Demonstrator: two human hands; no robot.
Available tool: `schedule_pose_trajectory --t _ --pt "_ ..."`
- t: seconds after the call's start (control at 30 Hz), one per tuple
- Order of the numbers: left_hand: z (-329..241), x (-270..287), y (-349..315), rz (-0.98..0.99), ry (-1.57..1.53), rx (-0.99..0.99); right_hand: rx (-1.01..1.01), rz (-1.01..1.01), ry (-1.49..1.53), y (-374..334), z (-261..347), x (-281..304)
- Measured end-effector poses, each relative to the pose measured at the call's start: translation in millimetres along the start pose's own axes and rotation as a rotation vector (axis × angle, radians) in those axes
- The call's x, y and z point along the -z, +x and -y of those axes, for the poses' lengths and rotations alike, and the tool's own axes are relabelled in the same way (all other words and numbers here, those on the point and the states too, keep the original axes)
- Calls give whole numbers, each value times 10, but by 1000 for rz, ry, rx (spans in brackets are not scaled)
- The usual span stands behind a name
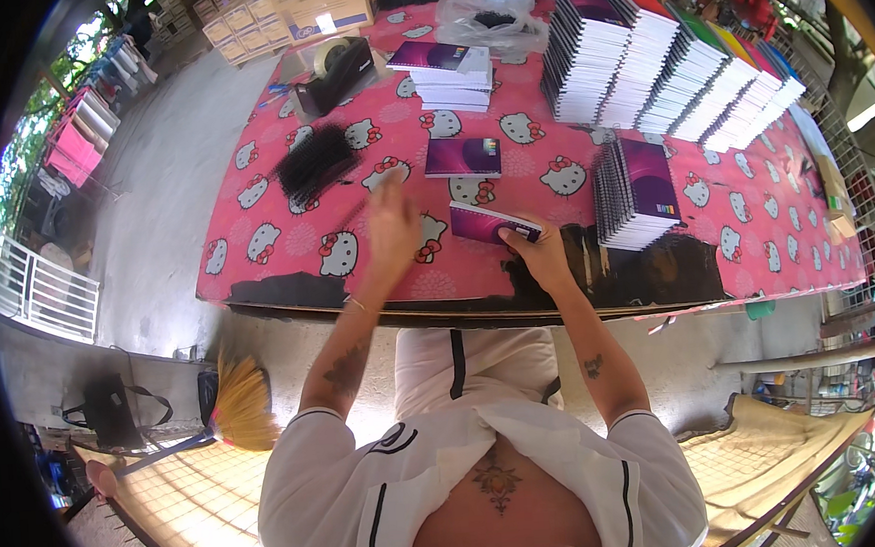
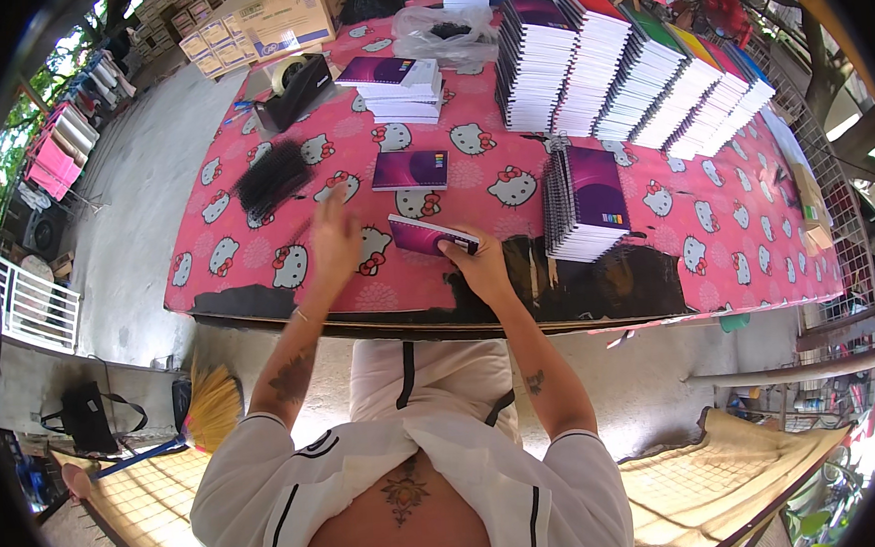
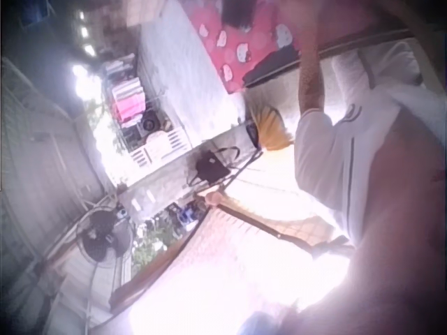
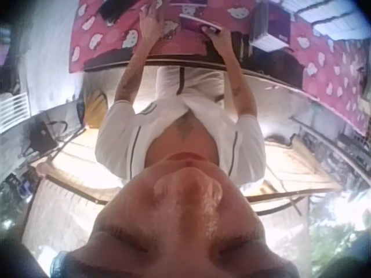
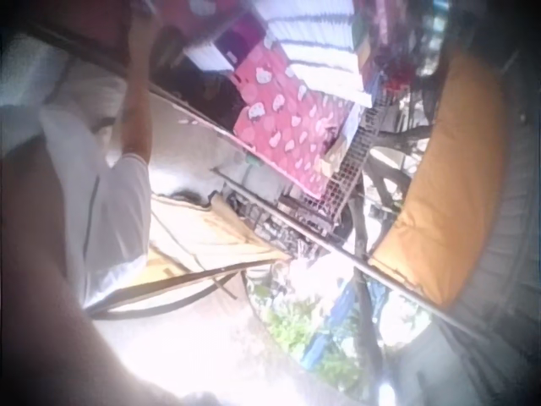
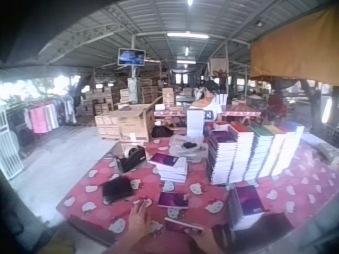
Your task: The person sorts small purple notebooks by checking the cover of each item and then placing it onto a stack on a table.
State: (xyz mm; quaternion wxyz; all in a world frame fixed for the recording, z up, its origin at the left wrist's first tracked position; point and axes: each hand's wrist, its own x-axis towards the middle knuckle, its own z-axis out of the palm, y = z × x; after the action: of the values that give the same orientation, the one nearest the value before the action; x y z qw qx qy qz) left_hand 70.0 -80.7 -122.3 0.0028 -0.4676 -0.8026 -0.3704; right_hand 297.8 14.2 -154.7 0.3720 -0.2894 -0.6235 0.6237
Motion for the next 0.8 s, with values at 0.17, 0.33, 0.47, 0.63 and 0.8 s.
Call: schedule_pose_trajectory --t 0.17,0.33,0.47,0.63,0.8 --pt "843 93 257 -253 317 -315 30 15 -41 31 -13 -119" --pt "-67 226 -195 17 -319 -305 3 -13 -13 20 -41 -47" --pt "-27 162 -217 43 -434 -252 7 -5 -16 11 -21 -75" --pt "26 148 -150 91 -451 -218 33 4 33 22 -36 -80" --pt "34 263 -10 269 -362 -185 -8 11 29 7 6 -69"
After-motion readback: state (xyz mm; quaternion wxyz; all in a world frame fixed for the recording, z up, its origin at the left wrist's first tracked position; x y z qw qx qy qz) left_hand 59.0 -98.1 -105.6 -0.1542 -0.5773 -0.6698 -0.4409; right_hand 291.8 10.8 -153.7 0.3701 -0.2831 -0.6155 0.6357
